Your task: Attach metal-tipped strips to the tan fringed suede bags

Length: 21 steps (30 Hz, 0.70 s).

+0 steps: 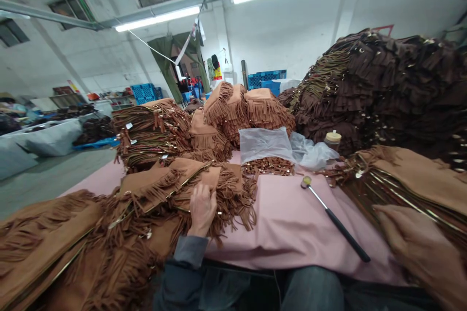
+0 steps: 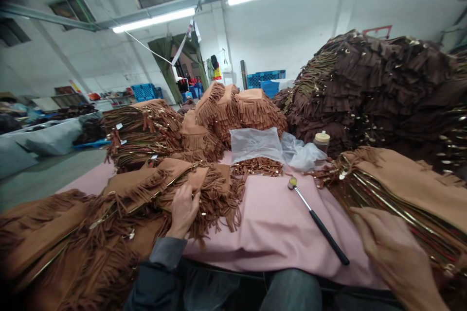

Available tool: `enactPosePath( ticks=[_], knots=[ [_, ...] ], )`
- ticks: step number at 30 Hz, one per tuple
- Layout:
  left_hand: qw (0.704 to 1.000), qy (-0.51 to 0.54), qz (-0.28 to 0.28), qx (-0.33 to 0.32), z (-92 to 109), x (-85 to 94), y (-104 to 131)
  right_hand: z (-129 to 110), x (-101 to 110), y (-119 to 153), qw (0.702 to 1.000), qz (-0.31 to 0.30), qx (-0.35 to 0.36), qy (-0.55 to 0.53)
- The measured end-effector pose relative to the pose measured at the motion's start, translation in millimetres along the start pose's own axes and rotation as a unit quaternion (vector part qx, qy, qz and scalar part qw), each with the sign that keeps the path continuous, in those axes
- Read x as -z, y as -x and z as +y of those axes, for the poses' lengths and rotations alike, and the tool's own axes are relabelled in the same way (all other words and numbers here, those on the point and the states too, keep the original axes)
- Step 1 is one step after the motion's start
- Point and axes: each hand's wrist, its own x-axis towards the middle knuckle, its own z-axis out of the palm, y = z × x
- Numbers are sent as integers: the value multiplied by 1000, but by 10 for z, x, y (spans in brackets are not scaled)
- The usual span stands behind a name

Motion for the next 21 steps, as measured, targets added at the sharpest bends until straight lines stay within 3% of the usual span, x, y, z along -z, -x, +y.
enactPosePath(
  ticks=[3, 8, 10, 13, 15, 18, 19, 21],
  knots=[
    [999, 52, -2, -15, 163, 36, 211, -454, -488, 137, 989, -125, 28, -78],
    [987, 150, -45, -45, 636, -33, 575, -1229, -1156, 305, 938, -271, -26, -214],
    [976, 207, -58, -44, 864, -55, 669, -1552, -1281, 334, 891, -318, -92, -311],
    [941, 326, -94, -19, 1229, -63, 746, -1920, -1379, 348, 793, -346, -206, -457],
    [906, 403, -125, 20, 1457, -84, 761, -2032, -1404, 347, 729, -316, -262, -547],
    [859, 474, -181, 62, 1717, -184, 742, -1994, -1356, 329, 647, -284, -328, -627],
    [848, 487, -203, 56, 1779, -232, 729, -1940, -1316, 319, 632, -287, -343, -633],
    [824, 508, -250, 12, 1874, -331, 704, -1796, -1223, 302, 627, -288, -368, -623]
  ],
)
